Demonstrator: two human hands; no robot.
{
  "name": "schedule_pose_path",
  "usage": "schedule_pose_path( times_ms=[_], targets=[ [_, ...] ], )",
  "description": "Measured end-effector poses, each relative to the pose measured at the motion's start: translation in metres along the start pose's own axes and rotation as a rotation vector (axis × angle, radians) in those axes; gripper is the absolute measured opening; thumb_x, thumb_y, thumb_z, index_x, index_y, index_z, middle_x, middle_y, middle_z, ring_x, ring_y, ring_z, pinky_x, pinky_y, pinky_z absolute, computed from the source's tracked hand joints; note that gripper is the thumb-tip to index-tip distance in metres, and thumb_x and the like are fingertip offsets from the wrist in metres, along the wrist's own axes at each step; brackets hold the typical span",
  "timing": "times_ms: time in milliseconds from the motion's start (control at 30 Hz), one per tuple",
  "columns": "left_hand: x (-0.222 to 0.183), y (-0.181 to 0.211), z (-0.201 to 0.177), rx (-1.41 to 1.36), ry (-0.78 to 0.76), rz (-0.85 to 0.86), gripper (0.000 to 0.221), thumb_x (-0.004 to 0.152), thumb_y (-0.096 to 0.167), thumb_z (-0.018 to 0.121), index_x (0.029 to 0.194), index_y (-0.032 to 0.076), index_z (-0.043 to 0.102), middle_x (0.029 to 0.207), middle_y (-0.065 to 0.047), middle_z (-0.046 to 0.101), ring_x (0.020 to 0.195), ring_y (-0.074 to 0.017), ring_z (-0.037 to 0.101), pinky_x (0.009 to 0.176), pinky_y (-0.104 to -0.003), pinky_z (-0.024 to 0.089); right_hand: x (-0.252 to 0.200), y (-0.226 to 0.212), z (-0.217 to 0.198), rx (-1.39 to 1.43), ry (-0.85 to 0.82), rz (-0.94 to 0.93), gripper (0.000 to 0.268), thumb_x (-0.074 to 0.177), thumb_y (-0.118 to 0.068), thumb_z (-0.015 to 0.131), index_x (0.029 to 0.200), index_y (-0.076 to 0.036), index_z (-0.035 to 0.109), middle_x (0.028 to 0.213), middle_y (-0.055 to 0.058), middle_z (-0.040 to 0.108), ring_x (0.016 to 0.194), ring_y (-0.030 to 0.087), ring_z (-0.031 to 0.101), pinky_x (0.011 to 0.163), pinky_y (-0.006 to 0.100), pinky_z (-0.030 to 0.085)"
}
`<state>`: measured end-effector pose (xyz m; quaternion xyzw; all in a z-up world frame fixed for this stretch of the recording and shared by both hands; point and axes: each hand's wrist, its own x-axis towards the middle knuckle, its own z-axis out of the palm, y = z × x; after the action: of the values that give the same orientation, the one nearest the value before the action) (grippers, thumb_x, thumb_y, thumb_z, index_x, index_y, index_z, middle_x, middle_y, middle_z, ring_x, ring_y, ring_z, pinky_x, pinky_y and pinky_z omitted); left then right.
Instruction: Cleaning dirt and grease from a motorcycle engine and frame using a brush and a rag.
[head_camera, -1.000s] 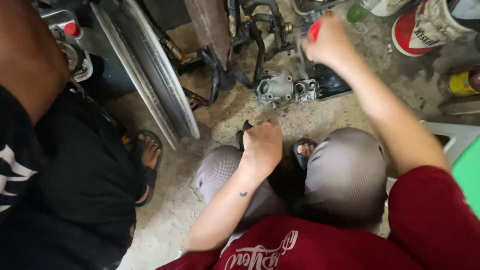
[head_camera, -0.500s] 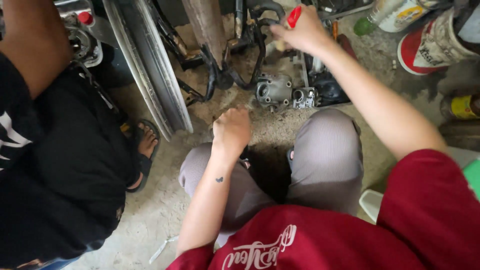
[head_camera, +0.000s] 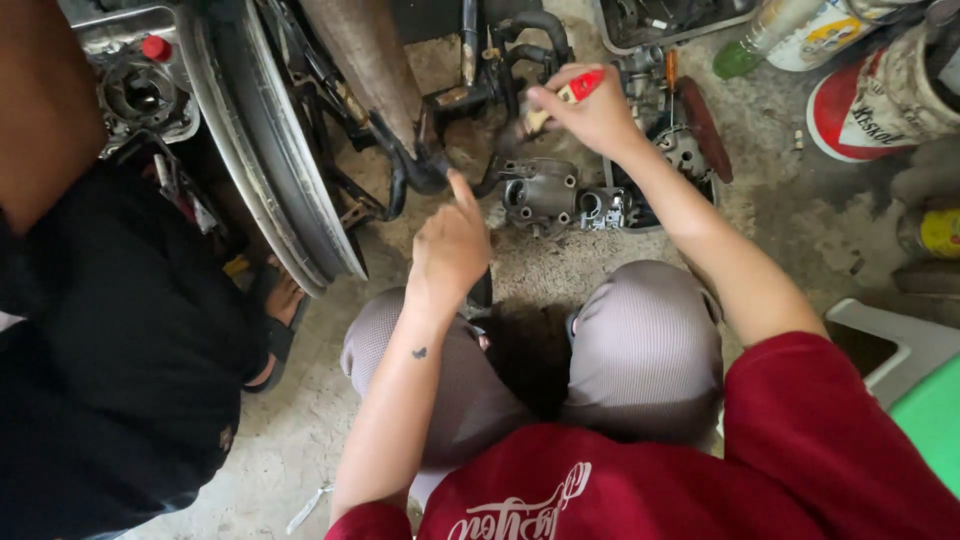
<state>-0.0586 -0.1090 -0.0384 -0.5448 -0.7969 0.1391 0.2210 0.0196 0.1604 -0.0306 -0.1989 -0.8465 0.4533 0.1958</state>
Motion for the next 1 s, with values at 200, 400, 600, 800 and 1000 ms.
schedule_pose_path(
  times_ms=[200,400,600,800,1000],
  targets=[
    [0.063,-0.039,-0.045,-1.131,-0.433,-0.151,0.066,0.094,0.005,0.064,0.147,-0.007,0.028,0.106,-0.033,0.060,0.092,-0.0502,0.064,0.075,-0.054,0.052,-0.013,0.019,-0.008,0.064,0.150,-0.140,0.017,0.110,-0.011,0.068,0.104,0.003,0.077,0.091,0.015,0.071,0.073,0.018,0.072,0.053,0.016,0.058],
    [0.123,-0.010,-0.030,-0.794,-0.030,-0.047,0.045,0.068,-0.035,0.055,0.103,-0.008,0.058,0.076,-0.024,0.066,0.060,-0.0428,0.068,0.041,-0.048,0.052,-0.046,0.003,-0.025,0.374,0.308,-0.004,0.021,0.107,-0.017,0.069,0.107,0.004,0.073,0.102,0.019,0.068,0.084,0.025,0.075,0.063,0.022,0.068],
    [0.098,0.039,0.055,-0.811,-0.001,0.181,0.031,0.073,-0.023,0.055,0.094,-0.004,0.066,0.095,-0.025,0.066,0.098,-0.0409,0.061,0.074,-0.049,0.057,-0.085,0.016,-0.064,0.654,0.677,0.196,0.024,0.098,-0.022,0.074,0.106,0.000,0.071,0.105,0.013,0.073,0.097,0.026,0.081,0.077,0.030,0.076],
    [0.061,0.014,0.058,-0.392,0.224,0.597,0.068,0.084,-0.010,0.071,0.148,-0.007,0.050,0.139,-0.022,0.061,0.123,-0.0316,0.057,0.103,-0.040,0.053,-0.104,0.039,-0.082,0.781,0.887,0.259,0.029,0.089,-0.026,0.080,0.103,-0.003,0.069,0.099,0.015,0.079,0.093,0.027,0.082,0.079,0.036,0.076],
    [0.070,-0.003,0.017,-0.942,-0.078,0.399,0.044,0.077,-0.024,0.049,0.114,-0.005,0.063,0.085,-0.017,0.066,0.067,-0.0361,0.069,0.050,-0.038,0.062,-0.107,0.041,-0.081,0.735,0.879,0.282,0.027,0.092,-0.025,0.076,0.103,-0.003,0.068,0.097,0.016,0.077,0.089,0.027,0.082,0.077,0.035,0.076]
  ],
)
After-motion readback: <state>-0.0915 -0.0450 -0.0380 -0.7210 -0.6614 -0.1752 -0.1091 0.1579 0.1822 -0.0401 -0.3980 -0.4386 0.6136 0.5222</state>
